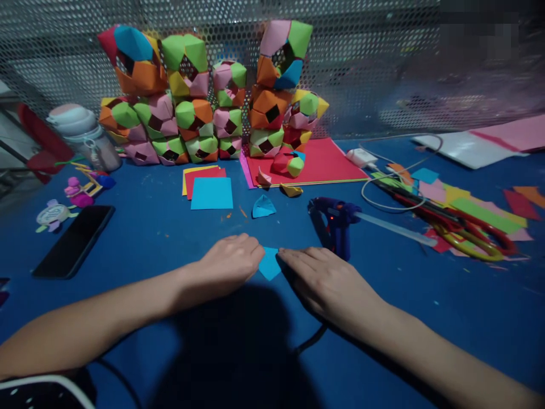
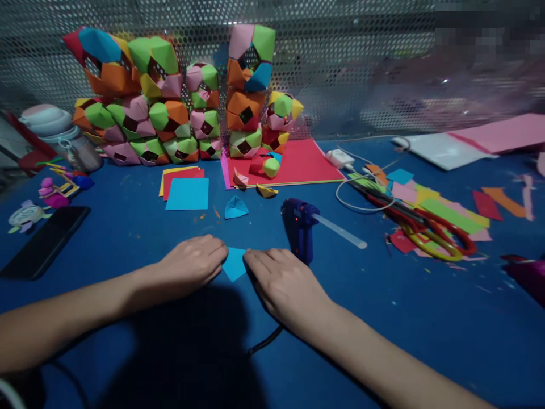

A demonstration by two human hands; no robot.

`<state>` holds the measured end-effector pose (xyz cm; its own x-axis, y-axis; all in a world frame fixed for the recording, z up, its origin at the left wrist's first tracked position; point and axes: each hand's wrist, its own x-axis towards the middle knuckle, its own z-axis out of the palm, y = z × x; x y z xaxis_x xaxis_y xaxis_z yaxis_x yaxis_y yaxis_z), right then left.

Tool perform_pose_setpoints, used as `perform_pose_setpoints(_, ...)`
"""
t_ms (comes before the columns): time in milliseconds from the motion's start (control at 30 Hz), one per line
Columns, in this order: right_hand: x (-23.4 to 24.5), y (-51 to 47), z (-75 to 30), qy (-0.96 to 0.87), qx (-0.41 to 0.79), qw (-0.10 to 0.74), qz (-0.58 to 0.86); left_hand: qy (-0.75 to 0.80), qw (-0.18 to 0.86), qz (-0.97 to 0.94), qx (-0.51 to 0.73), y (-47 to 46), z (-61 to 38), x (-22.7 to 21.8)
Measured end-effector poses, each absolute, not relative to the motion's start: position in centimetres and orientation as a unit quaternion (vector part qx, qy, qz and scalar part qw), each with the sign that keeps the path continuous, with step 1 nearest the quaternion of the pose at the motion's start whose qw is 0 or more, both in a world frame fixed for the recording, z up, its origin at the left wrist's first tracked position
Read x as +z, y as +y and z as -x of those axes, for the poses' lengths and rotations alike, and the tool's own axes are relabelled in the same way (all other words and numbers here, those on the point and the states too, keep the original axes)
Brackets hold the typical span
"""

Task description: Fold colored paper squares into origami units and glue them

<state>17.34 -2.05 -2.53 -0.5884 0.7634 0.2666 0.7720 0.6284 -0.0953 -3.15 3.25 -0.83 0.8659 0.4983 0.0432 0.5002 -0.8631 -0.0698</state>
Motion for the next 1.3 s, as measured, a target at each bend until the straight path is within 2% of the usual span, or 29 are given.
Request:
perform_pose_setpoints(167, -2.6, -1.2, -17.4, -0.877, 0.042, 0.173, 0.447, -0.292, -0.024, 0.956, -0.022, 3.7, 3.7, 0.2)
perform_pose_setpoints(300, -2.9, -0.8, -17.2, -0.86, 0.057, 0.238, 0.447, -0.292, -0.063, 0.952, -0.064, 4.2, 3.7, -0.1)
perform_pose_setpoints(467, -2.6, -0.7, -17.1, -0.805, 0.136, 0.337, 0.469, -0.308, -0.061, 0.943, -0.106, 4.4, 3.6, -1.0)
perform_pose_setpoints(633, -2.1, -1.2, -16.3, -0.625, 0.316, 0.437, 0.565, -0.343, -0.11, 0.901, -0.241, 4.0, 3.3, -1.2)
perform_pose_setpoints(700, -1.8, -1.4, -15.7, -0.552, 0.399, 0.469, 0.562, -0.338, -0.132, 0.89, -0.275, 3.7, 3.0, -1.1)
perform_pose_setpoints(800, -1.4, -1.7, -15.0, -0.502, 0.461, 0.496, 0.538, -0.328, -0.176, 0.881, -0.291, 3.0, 2.7, -0.8)
perform_pose_setpoints(900, -1.3, -1.7, -14.8, -0.503, 0.48, 0.481, 0.535, -0.385, -0.249, 0.842, -0.285, 2.3, 2.4, -0.5)
perform_pose_setpoints(1000, -1.3, -1.6, -15.1, -0.519, 0.476, 0.459, 0.542, -0.436, -0.408, 0.756, -0.268, 2.0, 2.2, -0.4)
perform_pose_setpoints(1100, -1.5, -1.6, -15.3, -0.545, 0.452, 0.451, 0.544, -0.414, -0.562, 0.67, -0.253, 2.1, 2.1, -0.4)
perform_pose_setpoints(1300, -1.9, -1.7, -15.3, -0.597, 0.396, 0.44, 0.541, -0.4, -0.673, 0.57, -0.25, 2.3, 1.9, -0.3)
